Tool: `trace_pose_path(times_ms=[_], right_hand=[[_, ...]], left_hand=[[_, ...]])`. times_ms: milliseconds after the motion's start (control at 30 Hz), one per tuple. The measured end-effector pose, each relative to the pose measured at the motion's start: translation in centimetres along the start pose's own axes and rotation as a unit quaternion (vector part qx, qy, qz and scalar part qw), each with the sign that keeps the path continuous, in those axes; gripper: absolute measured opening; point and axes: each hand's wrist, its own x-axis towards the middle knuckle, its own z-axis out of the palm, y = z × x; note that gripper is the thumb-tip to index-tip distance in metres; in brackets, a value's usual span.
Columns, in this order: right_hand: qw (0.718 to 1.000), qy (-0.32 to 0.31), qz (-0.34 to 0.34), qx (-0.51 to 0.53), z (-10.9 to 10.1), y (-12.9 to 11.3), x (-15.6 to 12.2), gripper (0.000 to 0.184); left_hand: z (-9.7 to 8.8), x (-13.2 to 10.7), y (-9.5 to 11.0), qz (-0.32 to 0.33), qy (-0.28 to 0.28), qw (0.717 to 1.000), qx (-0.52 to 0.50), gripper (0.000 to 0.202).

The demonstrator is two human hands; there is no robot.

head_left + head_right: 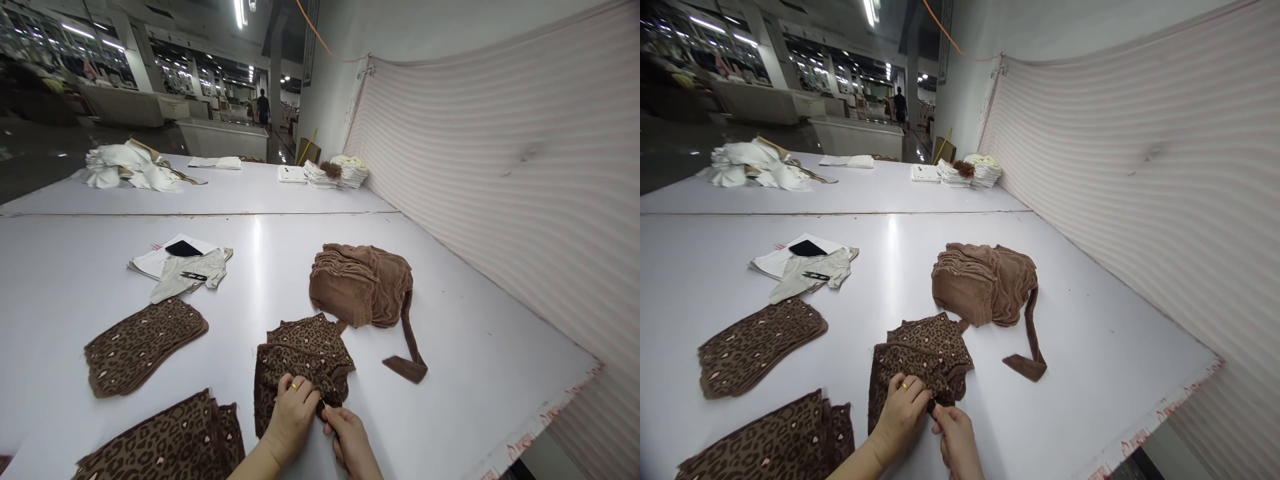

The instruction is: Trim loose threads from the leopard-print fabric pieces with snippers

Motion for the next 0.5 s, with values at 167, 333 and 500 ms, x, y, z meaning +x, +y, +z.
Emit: trace_pose_path(times_ms=[167, 333, 500], right_hand=[[0.985, 0.09, -0.142, -0.039, -1.2, -0.6, -0.6, 0.04], [0.981, 0.067, -0.182, -0.034, 0.0, -2.2, 0.9, 0.037], [0.988, -0.022, -0.143, 0.053, 1.9, -4.0, 0.2, 0.037]], left_hand=[[-1.2, 0.4, 0.1, -0.08, 0.007, 0.994, -0.076, 0.02], [-1.9, 0.9, -0.3, -0.122, -0.01, 0.982, -0.145, 0.019], [-2.6, 1.1, -0.8, -0.199, 0.014, 0.952, -0.233, 0.023]])
